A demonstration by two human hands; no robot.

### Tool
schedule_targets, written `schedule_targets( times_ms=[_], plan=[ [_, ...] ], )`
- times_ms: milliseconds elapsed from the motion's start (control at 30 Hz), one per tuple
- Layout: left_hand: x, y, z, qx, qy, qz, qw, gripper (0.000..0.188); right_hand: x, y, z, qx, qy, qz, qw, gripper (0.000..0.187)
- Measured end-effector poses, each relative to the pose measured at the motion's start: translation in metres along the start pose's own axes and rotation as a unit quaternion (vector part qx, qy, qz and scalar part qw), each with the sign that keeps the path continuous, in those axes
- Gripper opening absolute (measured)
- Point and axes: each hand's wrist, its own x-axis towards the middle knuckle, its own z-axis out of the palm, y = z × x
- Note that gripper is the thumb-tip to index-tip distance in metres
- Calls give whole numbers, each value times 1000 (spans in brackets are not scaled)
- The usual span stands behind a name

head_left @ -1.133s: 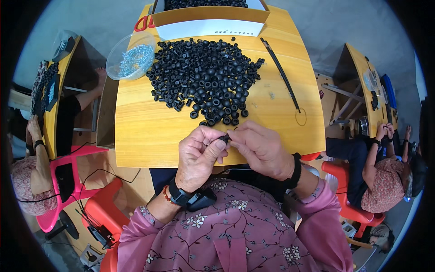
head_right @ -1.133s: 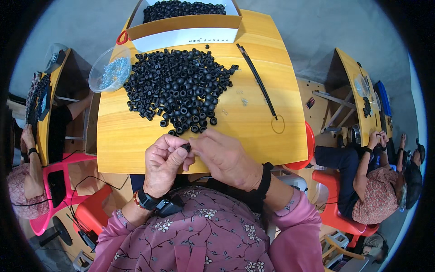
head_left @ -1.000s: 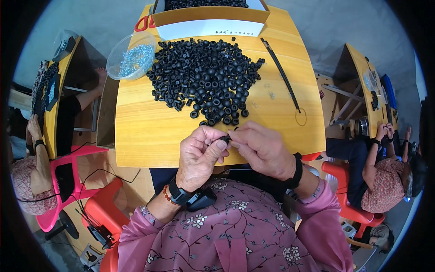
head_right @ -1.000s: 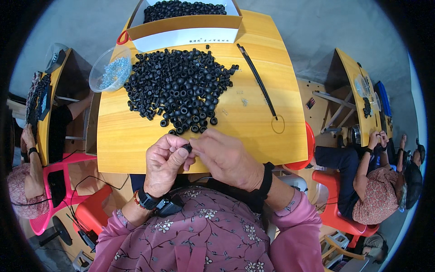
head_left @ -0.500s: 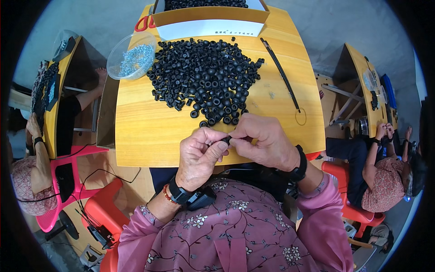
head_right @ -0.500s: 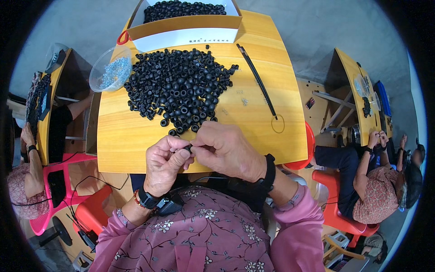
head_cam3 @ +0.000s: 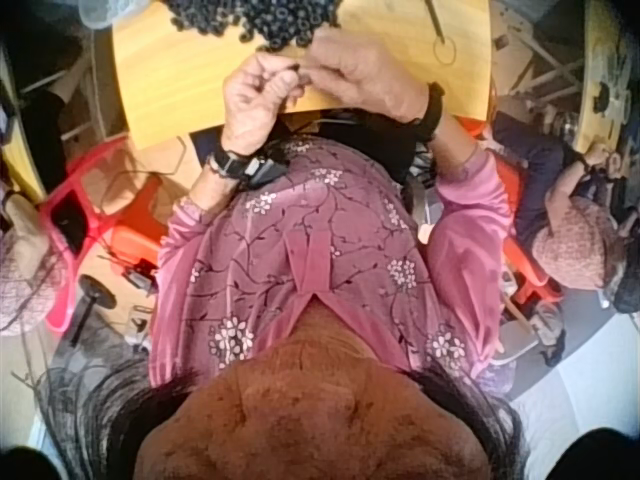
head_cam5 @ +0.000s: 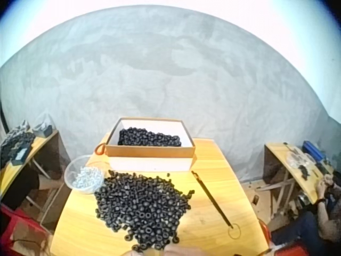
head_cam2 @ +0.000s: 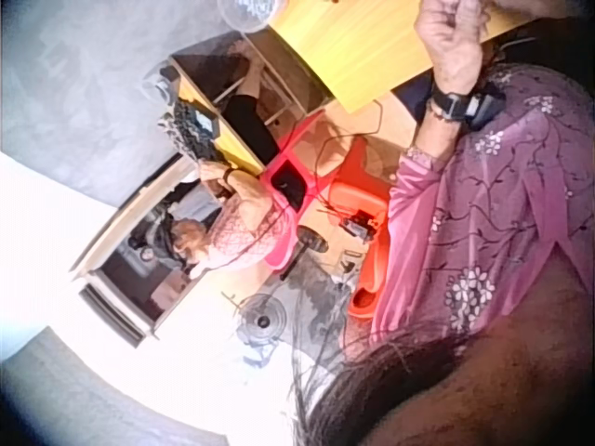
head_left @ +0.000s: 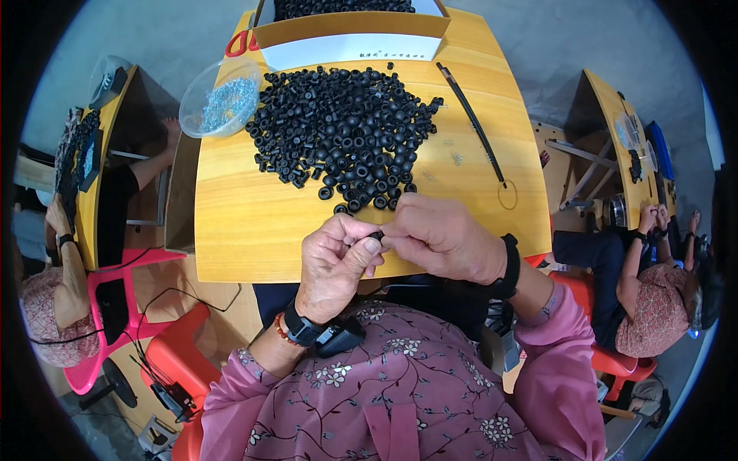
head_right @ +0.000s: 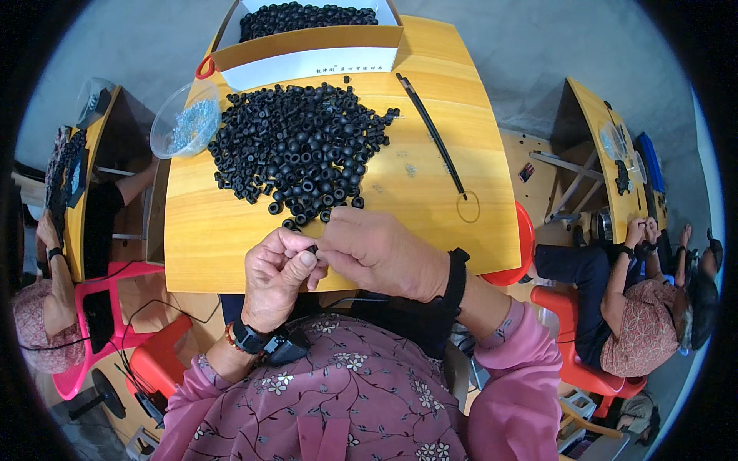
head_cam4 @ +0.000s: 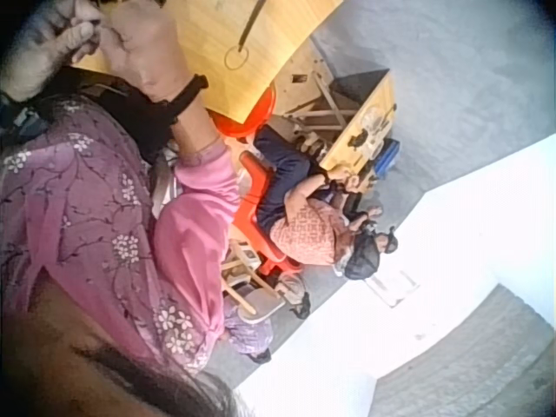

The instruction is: The recorder is sorting through a pile of small black plastic pieces on a table, inspecting them and placing certain ones into a box or a small clear container.

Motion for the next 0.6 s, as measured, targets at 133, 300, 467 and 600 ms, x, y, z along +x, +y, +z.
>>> schedule_targets(
  times_ms=[133,300,467,600],
  plan=[
    [1,0,-1,10,1,2,1000,17,1,0,0,9,1,0,1000,4],
    [0,0,3,28,17,9,999,16,-4,10,4,2,9,-11,1000,11],
    [1,1,1,4,13,-11,1000,14,-7,-3,10,-139,-1,-40,989,16],
    [2,0,-2,-30,0,0,1000,13,-3,-18,14,-134,13,-19,991,21]
  ],
)
